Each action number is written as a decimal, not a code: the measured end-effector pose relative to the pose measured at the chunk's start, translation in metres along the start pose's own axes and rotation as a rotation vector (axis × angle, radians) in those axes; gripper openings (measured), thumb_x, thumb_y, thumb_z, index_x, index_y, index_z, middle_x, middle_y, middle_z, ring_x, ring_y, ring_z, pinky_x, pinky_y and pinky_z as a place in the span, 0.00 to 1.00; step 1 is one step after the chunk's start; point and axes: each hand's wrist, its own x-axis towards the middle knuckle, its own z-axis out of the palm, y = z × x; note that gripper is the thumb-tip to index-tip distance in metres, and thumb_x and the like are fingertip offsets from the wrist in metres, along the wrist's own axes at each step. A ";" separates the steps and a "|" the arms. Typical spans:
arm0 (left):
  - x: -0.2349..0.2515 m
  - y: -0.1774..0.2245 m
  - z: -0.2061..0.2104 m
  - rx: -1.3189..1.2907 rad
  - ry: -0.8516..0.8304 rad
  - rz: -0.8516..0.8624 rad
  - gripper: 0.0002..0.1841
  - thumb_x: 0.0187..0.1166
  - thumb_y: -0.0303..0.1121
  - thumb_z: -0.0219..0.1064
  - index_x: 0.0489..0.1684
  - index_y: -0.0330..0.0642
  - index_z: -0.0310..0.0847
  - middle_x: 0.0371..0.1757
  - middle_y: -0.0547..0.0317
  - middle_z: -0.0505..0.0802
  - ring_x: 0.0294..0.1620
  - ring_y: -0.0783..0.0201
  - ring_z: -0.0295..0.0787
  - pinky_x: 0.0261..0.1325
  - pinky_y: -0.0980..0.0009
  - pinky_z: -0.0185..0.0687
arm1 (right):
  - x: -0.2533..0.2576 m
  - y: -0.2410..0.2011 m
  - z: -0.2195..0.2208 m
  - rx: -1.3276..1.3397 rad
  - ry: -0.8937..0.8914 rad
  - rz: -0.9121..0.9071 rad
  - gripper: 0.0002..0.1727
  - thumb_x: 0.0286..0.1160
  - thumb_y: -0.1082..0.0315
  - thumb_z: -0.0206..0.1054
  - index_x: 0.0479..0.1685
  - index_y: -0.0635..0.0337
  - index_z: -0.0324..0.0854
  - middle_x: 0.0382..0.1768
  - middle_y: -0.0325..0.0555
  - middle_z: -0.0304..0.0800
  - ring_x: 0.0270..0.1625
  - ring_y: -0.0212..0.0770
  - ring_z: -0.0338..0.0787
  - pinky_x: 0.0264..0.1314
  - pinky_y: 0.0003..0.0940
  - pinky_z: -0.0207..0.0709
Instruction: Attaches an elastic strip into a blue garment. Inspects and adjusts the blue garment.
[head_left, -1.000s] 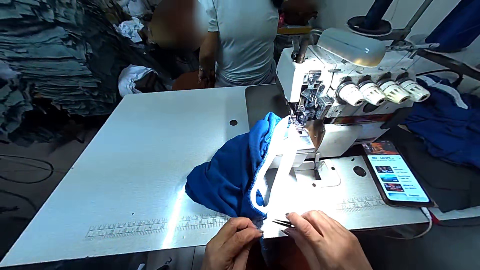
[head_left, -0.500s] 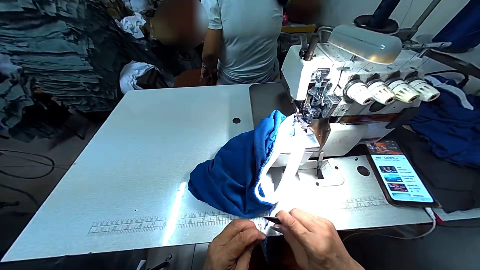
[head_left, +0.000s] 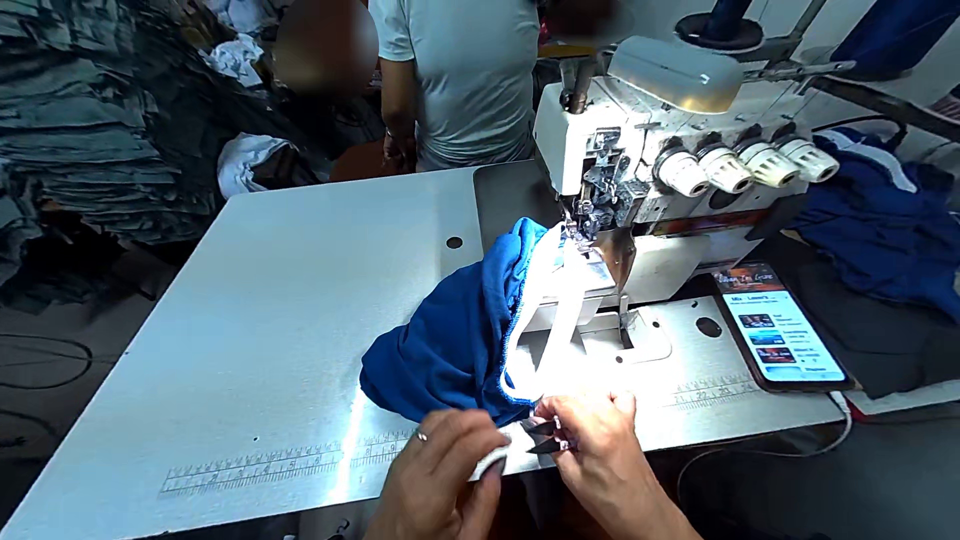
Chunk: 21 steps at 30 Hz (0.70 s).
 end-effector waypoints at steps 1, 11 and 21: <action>0.009 -0.005 0.002 0.037 0.018 0.040 0.11 0.83 0.35 0.61 0.58 0.50 0.83 0.58 0.61 0.91 0.66 0.67 0.84 0.71 0.69 0.78 | -0.002 0.000 -0.001 0.015 0.003 -0.007 0.08 0.61 0.66 0.65 0.34 0.47 0.89 0.27 0.30 0.89 0.31 0.34 0.87 0.50 0.50 0.69; 0.012 0.004 0.036 0.039 0.074 0.210 0.08 0.84 0.36 0.68 0.56 0.54 0.88 0.52 0.59 0.85 0.60 0.68 0.81 0.66 0.77 0.77 | -0.023 -0.022 -0.051 0.312 0.060 0.156 0.04 0.69 0.67 0.73 0.32 0.57 0.87 0.19 0.36 0.84 0.24 0.28 0.77 0.43 0.26 0.70; -0.027 0.005 0.046 -0.321 0.233 -0.038 0.05 0.81 0.27 0.68 0.49 0.44 0.85 0.54 0.61 0.91 0.58 0.74 0.89 0.61 0.79 0.87 | -0.034 -0.002 -0.051 0.010 -0.078 -0.015 0.21 0.86 0.47 0.58 0.56 0.52 0.86 0.31 0.43 0.82 0.36 0.43 0.81 0.43 0.37 0.74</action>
